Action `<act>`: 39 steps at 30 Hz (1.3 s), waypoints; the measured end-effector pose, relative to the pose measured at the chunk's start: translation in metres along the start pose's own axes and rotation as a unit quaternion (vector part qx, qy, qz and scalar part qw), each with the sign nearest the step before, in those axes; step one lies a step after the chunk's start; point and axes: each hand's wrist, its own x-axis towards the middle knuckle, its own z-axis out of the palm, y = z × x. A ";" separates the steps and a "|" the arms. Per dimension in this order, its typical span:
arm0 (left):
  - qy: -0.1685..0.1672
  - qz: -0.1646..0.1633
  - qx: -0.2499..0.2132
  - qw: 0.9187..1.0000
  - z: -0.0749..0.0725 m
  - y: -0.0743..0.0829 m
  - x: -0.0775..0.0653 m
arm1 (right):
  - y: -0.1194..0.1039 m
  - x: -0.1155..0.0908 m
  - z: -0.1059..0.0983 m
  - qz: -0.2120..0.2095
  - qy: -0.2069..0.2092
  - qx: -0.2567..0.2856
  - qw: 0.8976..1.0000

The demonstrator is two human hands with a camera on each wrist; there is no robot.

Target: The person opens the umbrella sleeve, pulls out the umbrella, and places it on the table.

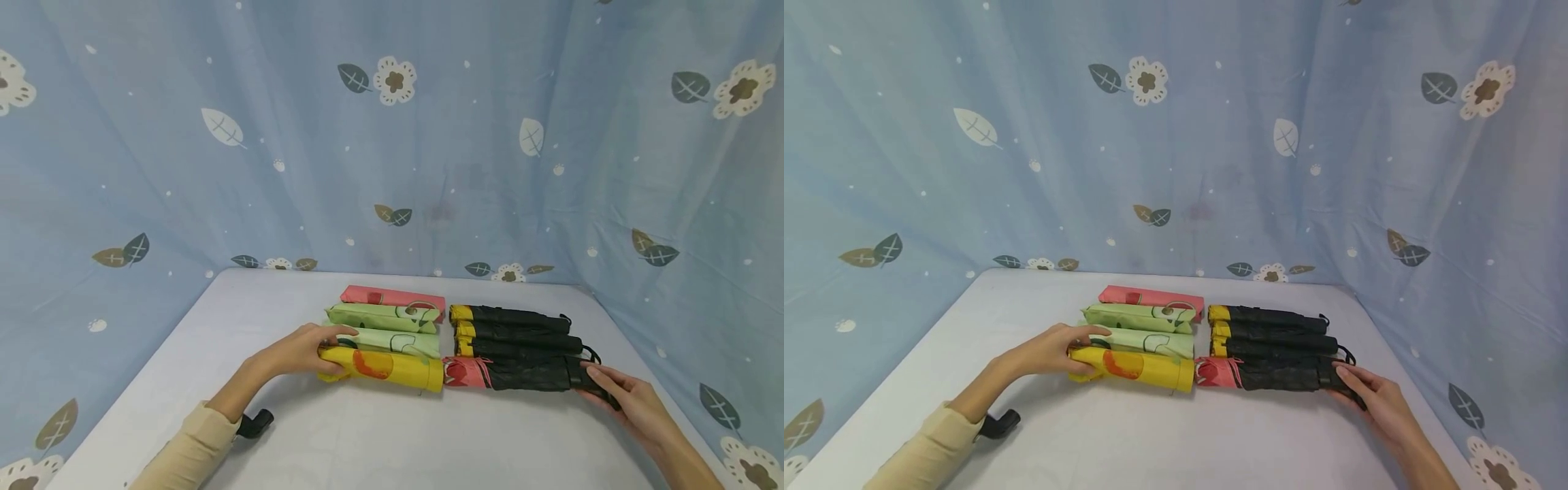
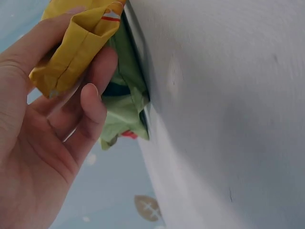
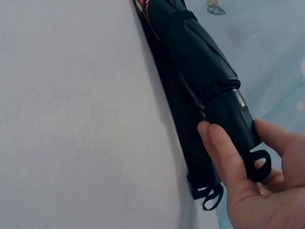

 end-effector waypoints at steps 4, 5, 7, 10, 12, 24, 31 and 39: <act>0.000 -0.003 -0.003 1.000 -0.001 -0.003 -0.003 | 0.006 0.002 -0.005 0.023 0.006 0.004 1.000; 0.001 -0.005 -0.004 1.000 -0.002 -0.004 -0.004 | 0.007 0.003 -0.006 0.030 0.011 -0.002 0.999; 0.003 -0.007 -0.006 1.000 -0.002 -0.005 -0.006 | 0.009 0.003 -0.010 0.041 0.016 -0.013 0.999; 0.008 -0.014 -0.010 1.000 -0.005 -0.004 -0.009 | 0.012 0.004 -0.013 0.049 0.025 -0.034 0.998; 0.014 -0.015 -0.011 1.000 -0.007 -0.004 -0.011 | 0.013 0.004 -0.014 0.048 0.025 -0.045 0.998; 0.039 -0.017 -0.018 0.999 -0.016 -0.011 -0.020 | 0.008 0.002 -0.025 0.032 0.034 -0.098 0.994; 0.042 -0.018 -0.017 0.999 -0.022 -0.010 -0.019 | -0.004 0.002 -0.026 0.005 0.086 -0.222 0.971; 0.114 -0.016 0.010 0.993 -0.024 -0.016 -0.008 | -0.030 0.016 -0.003 -0.166 0.203 -0.383 0.886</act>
